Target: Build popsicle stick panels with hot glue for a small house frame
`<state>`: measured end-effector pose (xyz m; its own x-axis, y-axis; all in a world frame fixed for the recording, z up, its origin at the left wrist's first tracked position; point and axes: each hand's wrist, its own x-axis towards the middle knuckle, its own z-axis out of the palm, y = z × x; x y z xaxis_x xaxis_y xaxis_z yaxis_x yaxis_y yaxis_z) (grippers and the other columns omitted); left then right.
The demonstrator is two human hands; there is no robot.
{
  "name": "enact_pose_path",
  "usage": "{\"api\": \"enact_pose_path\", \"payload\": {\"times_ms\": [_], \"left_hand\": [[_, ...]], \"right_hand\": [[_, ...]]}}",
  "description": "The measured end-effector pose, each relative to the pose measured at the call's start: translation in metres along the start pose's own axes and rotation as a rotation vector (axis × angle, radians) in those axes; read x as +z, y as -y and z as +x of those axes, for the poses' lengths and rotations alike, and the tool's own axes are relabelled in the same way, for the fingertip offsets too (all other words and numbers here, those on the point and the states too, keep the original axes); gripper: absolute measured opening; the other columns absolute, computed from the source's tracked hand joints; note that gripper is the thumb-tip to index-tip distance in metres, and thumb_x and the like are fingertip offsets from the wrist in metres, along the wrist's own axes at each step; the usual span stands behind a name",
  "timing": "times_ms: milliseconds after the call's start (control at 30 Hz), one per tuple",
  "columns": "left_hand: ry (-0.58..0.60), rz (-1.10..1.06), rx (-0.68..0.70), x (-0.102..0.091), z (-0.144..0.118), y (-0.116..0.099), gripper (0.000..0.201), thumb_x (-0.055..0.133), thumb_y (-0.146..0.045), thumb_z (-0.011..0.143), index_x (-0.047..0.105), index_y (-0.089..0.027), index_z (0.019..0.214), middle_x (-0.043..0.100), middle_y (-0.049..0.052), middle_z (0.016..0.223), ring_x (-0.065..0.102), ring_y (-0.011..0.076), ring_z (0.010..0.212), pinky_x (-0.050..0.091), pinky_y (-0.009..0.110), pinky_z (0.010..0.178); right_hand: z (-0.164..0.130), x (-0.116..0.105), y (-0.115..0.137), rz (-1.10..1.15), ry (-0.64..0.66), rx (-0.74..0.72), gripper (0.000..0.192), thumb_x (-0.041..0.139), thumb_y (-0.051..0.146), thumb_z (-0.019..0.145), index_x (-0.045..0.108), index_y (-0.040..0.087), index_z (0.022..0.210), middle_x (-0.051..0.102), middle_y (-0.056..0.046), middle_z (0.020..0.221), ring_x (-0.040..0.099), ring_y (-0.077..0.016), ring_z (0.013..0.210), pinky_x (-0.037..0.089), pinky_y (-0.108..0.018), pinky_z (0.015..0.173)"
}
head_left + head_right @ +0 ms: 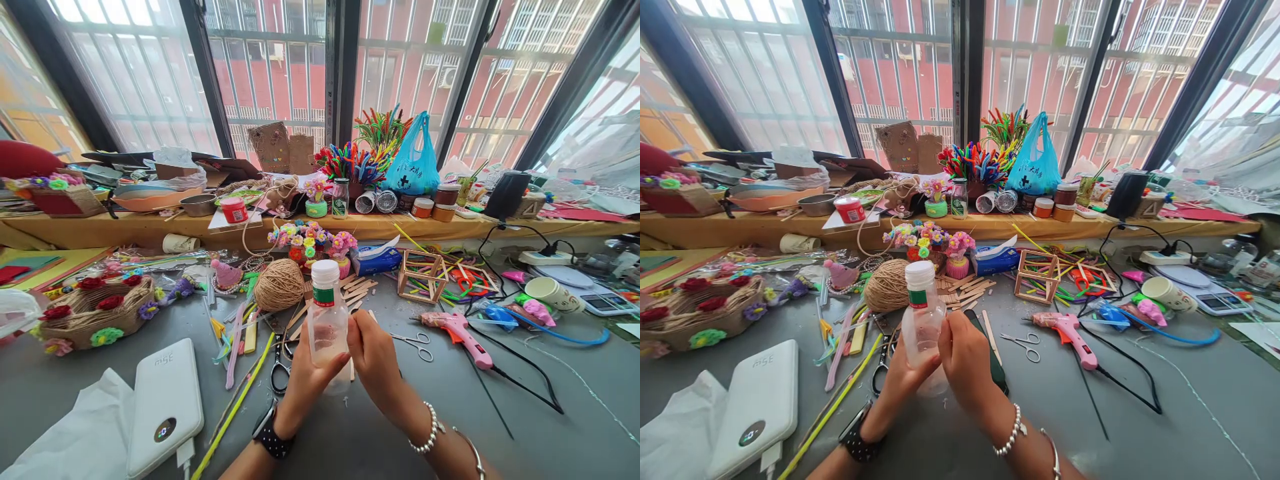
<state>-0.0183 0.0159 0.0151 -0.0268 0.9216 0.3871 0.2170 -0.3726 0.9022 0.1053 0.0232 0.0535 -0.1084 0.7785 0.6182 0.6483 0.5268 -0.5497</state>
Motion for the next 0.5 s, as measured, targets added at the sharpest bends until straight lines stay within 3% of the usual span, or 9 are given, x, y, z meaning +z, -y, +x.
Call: {"api": "enact_pose_path", "payload": {"times_ms": [200,367,500], "left_hand": [[0.057,-0.114,-0.036,0.001,-0.001,-0.004,0.065,0.064,-0.046,0.064,0.039,-0.017,0.117,0.058,0.01,0.108,0.056,0.0272,0.098,0.045,0.04,0.083],[0.168,-0.306,-0.102,0.002,0.004,0.0,0.065,0.063,-0.048,0.064,0.043,-0.016,0.117,0.061,0.011,0.106,0.056,0.0294,0.097,0.046,0.041,0.082],[0.191,-0.392,-0.173,0.001,-0.001,0.008,0.063,0.059,-0.052,0.066,0.046,-0.015,0.116,0.059,0.012,0.109,0.055,0.0306,0.1,0.044,0.042,0.084]], "right_hand": [[0.001,-0.003,0.001,0.184,-0.019,0.06,0.024,0.034,0.021,0.081,0.032,0.021,0.056,0.035,0.006,0.049,0.033,-0.0084,0.044,0.026,-0.02,0.043],[0.003,-0.003,0.002,0.279,-0.002,0.134,0.021,0.036,0.022,0.078,0.033,0.02,0.056,0.036,0.006,0.05,0.032,-0.0081,0.045,0.026,-0.02,0.044],[0.005,-0.001,0.0,0.439,0.044,0.213,0.025,0.032,0.026,0.082,0.035,0.02,0.059,0.038,0.005,0.052,0.034,-0.0082,0.046,0.027,-0.02,0.044]]}}
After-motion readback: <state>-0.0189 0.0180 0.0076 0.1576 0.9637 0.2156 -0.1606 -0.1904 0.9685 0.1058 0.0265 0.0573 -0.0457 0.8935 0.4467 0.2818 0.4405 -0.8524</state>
